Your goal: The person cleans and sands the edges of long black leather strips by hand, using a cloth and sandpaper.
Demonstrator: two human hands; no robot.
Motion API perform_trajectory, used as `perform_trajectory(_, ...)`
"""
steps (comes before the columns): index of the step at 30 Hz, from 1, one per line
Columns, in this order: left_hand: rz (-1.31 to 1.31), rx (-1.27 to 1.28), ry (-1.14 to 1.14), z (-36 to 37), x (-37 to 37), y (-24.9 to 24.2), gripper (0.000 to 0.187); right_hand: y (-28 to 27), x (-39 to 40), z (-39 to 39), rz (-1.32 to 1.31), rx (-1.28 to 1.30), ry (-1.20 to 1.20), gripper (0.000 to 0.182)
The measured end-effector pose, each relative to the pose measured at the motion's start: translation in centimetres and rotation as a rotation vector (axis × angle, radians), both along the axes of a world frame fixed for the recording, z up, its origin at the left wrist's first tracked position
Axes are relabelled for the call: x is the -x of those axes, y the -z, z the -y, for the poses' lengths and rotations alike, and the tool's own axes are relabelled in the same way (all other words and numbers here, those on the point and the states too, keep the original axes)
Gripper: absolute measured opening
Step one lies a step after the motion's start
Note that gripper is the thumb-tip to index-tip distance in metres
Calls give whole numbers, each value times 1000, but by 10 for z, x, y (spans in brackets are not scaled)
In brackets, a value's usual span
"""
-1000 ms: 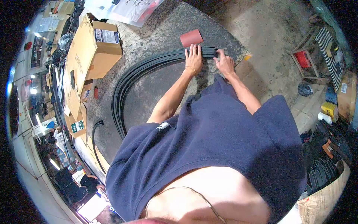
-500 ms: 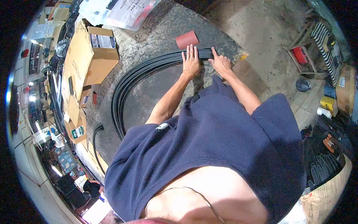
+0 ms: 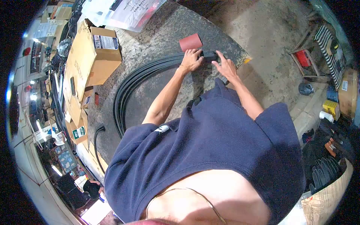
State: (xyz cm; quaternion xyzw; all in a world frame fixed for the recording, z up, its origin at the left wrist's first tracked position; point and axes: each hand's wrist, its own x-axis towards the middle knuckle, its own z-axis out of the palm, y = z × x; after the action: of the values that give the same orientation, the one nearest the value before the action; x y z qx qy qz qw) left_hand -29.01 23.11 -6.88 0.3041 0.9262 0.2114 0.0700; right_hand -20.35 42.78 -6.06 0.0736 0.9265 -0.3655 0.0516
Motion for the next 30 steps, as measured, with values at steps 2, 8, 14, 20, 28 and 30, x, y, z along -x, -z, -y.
perform_trajectory(2,39,-142,-32,1,5,1,41,5,0,-2,-42,8,-39,56)
perform_trajectory(8,-76,-157,-12,-6,17,6,22,10,-3,-2,-166,85,-72,45)
perform_trajectory(14,-240,80,26,-16,18,-8,16,22,-4,2,-184,116,-3,36)
perform_trajectory(20,-217,176,7,-23,26,-4,16,18,-4,2,-232,127,0,36)
perform_trajectory(28,-173,58,179,-14,18,-11,14,21,-6,2,-213,72,19,35)
perform_trajectory(30,-234,43,242,-12,22,-10,18,20,-6,1,-166,88,22,36)
